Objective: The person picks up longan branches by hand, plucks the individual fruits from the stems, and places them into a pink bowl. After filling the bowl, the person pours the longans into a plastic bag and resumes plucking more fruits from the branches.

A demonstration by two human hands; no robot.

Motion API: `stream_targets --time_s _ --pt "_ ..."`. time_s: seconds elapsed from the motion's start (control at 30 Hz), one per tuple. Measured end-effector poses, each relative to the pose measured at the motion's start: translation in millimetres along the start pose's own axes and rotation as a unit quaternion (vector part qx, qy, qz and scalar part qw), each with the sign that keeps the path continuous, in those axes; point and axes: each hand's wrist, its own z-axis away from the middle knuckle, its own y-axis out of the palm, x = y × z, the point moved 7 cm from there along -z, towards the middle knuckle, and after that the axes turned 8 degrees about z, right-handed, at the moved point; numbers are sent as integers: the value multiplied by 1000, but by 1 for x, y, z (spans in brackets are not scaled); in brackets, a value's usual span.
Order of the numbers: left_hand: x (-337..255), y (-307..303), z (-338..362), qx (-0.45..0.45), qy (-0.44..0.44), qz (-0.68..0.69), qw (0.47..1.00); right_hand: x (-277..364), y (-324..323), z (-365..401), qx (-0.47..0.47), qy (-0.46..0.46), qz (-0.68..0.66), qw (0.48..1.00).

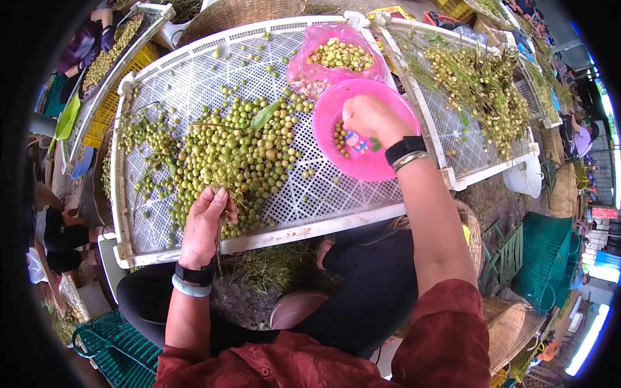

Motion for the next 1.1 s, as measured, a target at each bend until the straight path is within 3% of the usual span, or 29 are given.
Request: stream_targets --time_s 0.07,0.17,0.27,0.37,0.47,0.5,0.6,0.7,0.8,0.9,1.0,1.1 --pt "0 0 1 -7 -11 11 1000 -5 26 4 47 65 -56 995" --pt "2 1 0 4 -7 33 999 6 28 2 -16 -18 80 997" --pt "1 4 1 -8 -2 33 999 12 26 2 -58 -50 101 992" --pt "1 1 3 -10 -25 12 1000 1 30 1 -40 -33 42 998" --pt "0 -1 6 -42 -38 -17 998 -18 16 -2 38 32 -18 999" --pt "-1 0 6 -37 -42 -14 998 -27 5 1 -1 74 -146 987" --pt "0 2 7 -26 -53 -7 998 -41 -36 -6 -114 68 -231 964" --pt "4 5 6 -18 -60 2 998 -15 -87 2 -321 15 -368 872" --pt "5 4 4 -10 -51 18 998 -6 -94 5 -327 26 -282 902" --pt "3 3 4 -23 -42 38 998 -24 -46 -8 -141 89 7 986" --pt "-3 4 5 -32 -28 65 997 -20 -19 5 -114 97 108 983" --pt "-3 4 4 -1 2 108 994 -26 1 1 -133 64 90 985"
